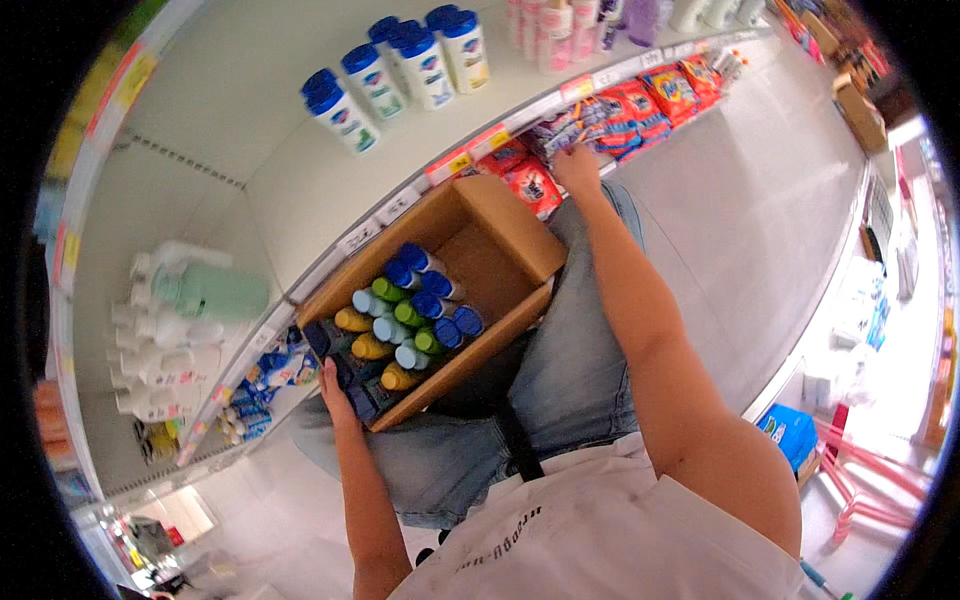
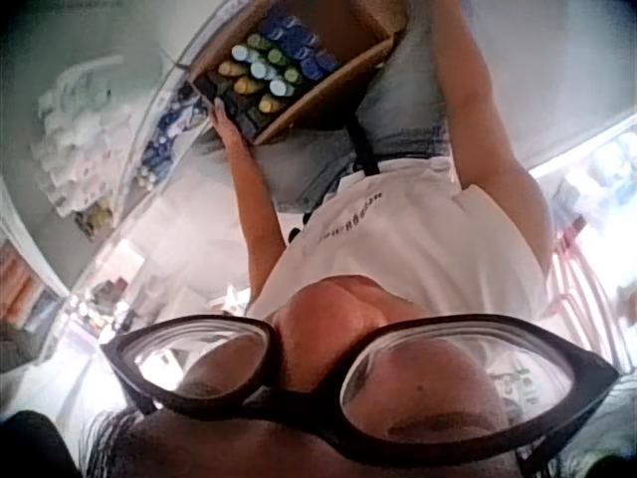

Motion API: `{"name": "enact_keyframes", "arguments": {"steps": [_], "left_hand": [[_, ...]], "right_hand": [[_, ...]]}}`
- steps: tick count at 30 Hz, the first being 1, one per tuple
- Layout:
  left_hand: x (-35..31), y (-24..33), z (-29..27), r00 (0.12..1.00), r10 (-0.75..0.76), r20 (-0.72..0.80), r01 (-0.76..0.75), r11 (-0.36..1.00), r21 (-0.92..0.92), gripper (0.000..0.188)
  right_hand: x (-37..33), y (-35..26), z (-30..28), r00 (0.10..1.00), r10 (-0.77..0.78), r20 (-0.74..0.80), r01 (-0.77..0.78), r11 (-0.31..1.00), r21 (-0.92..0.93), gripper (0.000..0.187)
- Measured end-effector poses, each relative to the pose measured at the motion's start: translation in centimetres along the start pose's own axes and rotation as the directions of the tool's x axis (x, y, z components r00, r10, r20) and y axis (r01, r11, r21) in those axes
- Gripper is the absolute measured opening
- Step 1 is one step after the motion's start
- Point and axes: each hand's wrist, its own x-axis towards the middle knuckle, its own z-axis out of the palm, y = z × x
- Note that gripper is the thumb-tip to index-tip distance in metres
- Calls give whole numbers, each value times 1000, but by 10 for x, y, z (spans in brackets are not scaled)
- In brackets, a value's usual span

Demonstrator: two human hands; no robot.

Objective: The person sits on the floor in a store aisle and restocks shelves with various personal care products. They pick up bottles of shampoo, body wash, and deodorant from a cardboard box on their lap and place them onto the shelves. The person also handles packets of laundry detergent and tubes of hair gel, arranging them in rows.

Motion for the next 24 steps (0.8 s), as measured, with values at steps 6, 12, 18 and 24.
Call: {"name": "enact_keyframes", "arguments": {"steps": [6,12,18,24], "left_hand": [[19,-21,-28,995,-88,44,90,996,-28,82],[29,-31,-41,996,-82,25,82,996,-18,73],[0,-11,-14,983,-152,106,158,986,-46,75],[2,-2,-9,982,-172,79,162,980,114,79]], "right_hand": [[-3,-2,15,950,55,309,23,970,-243,39],[19,7,33,789,70,610,165,933,-320,42],[44,-1,52,710,167,684,253,846,-469,31],[80,79,103,710,-63,701,532,701,-476,30]]}}
